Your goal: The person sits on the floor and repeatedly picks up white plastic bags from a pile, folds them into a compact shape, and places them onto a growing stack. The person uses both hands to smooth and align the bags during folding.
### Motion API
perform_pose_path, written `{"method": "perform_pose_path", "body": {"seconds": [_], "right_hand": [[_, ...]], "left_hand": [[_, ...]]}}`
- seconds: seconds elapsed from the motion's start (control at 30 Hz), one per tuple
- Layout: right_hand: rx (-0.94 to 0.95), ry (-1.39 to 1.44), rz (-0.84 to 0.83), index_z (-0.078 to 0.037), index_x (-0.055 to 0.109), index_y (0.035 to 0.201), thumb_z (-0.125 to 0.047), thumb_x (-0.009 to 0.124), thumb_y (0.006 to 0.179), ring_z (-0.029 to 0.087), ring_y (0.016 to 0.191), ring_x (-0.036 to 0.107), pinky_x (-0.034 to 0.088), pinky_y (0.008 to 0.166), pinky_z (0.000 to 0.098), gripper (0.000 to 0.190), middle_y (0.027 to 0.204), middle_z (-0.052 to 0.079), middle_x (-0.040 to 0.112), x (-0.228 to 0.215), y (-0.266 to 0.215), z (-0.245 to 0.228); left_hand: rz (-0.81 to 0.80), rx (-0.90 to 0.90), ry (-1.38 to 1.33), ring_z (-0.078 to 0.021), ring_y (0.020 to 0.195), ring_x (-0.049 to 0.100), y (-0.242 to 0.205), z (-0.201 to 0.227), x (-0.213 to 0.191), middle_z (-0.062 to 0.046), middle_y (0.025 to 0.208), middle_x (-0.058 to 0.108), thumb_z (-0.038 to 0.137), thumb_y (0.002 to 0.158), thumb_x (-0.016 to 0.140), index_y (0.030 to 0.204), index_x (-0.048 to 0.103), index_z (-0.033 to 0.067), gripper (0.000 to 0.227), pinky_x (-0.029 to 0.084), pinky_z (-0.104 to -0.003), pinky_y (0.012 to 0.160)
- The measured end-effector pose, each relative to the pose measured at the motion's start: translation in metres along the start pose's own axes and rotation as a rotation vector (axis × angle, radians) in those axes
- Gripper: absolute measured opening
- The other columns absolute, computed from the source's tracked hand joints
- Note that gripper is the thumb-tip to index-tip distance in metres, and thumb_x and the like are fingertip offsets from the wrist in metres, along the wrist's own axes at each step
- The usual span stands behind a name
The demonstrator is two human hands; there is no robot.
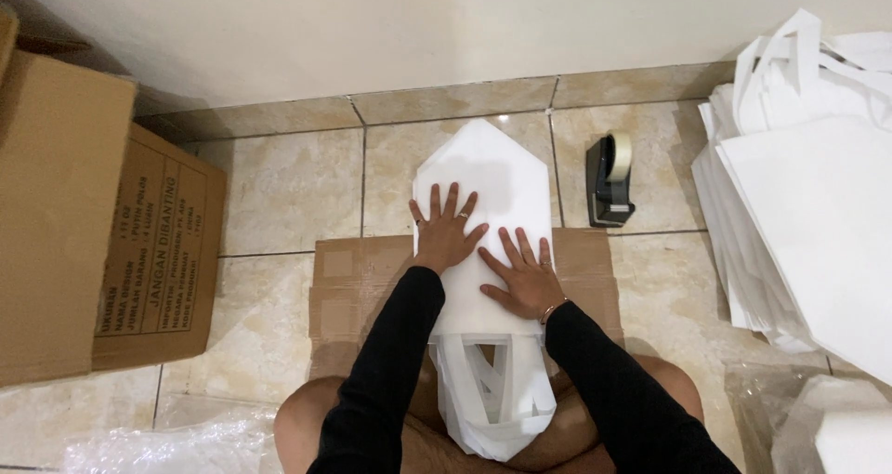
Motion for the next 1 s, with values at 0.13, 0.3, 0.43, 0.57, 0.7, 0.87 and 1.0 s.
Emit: {"method": "perform_pose_path", "body": {"seconds": [0.13,0.3,0.43,0.57,0.7,0.87,1.0], "right_hand": [[-0.03,0.025,-0.049,-0.035,0.014,0.135,-0.056,0.024,0.085,0.028,0.131,-0.006,-0.005,0.103,0.0488,0.055,0.144,0.003,-0.005,0.009,-0.012,0.002],[-0.089,0.11,-0.19,-0.031,0.017,0.135,-0.055,0.017,0.085,0.03,0.131,-0.004,-0.004,0.104,0.0489,0.054,0.143,0.007,-0.001,0.013,-0.039,-0.009],[-0.174,0.171,-0.182,-0.025,0.024,0.134,-0.049,0.023,0.087,0.033,0.13,0.007,0.003,0.104,0.0515,0.053,0.141,0.012,0.011,0.011,-0.07,-0.005],[-0.226,0.487,-0.144,-0.011,0.042,0.123,-0.032,0.039,0.086,0.032,0.123,0.029,0.018,0.101,0.0493,0.043,0.129,0.015,0.036,0.016,-0.099,0.028],[-0.133,0.625,0.07,-0.003,0.049,0.113,-0.021,0.048,0.082,0.039,0.109,0.045,0.035,0.092,0.0513,0.036,0.116,0.021,0.049,-0.018,-0.148,0.076],[0.154,0.284,0.45,-0.01,0.046,0.118,-0.027,0.052,0.079,0.036,0.115,0.04,0.034,0.094,0.0478,0.043,0.121,0.017,0.045,-0.046,-0.212,0.158],[0.509,-0.168,0.542,-0.027,0.028,0.132,-0.045,0.055,0.071,0.031,0.126,0.026,0.026,0.1,0.0495,0.069,0.137,0.009,0.026,-0.035,-0.25,0.234]], "left_hand": [[0.049,0.013,0.006,-0.0328,0.131,-0.001,0.004,-0.003,0.006,-0.007,0.143,0.009,0.055,0.086,0.024,0.136,0.019,0.027,0.057,-0.004,-0.061,0.096],[0.013,-0.026,-0.033,-0.0307,0.131,-0.004,0.003,-0.004,0.007,-0.006,0.144,0.007,0.055,0.086,0.023,0.136,0.019,0.0278,0.056,-0.008,-0.06,0.096],[-0.034,-0.024,-0.04,-0.03,0.131,-0.008,-0.003,-0.001,0.004,-0.005,0.144,0.002,0.058,0.085,0.014,0.137,0.014,0.028,0.06,-0.009,-0.06,0.096],[-0.039,-0.039,0.028,-0.0308,0.131,-0.006,0.0,0.0,0.001,-0.006,0.144,0.002,0.06,0.085,0.011,0.137,0.012,0.0263,0.062,-0.007,-0.06,0.097],[-0.019,-0.061,0.177,-0.0316,0.131,0.005,0.018,-0.004,0.017,-0.011,0.142,0.013,0.058,0.087,0.015,0.137,0.017,0.022,0.062,-0.004,-0.058,0.099],[-0.03,0.078,0.301,-0.0304,0.129,0.013,-0.005,0.053,-0.004,-0.01,0.138,0.025,0.043,0.088,0.032,0.132,0.029,0.0182,0.051,0.003,-0.059,0.099],[-0.041,0.372,0.231,-0.03,0.127,0.021,-0.028,0.137,-0.018,-0.009,0.133,0.032,0.044,0.083,0.041,0.125,0.04,0.016,0.05,0.014,-0.057,0.1]]}}
Point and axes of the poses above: each hand's wrist, its own y-axis towards the middle knuckle, its own x-axis out of the palm, z = x × y, the point moved 7 cm from there along y, towards the middle knuckle
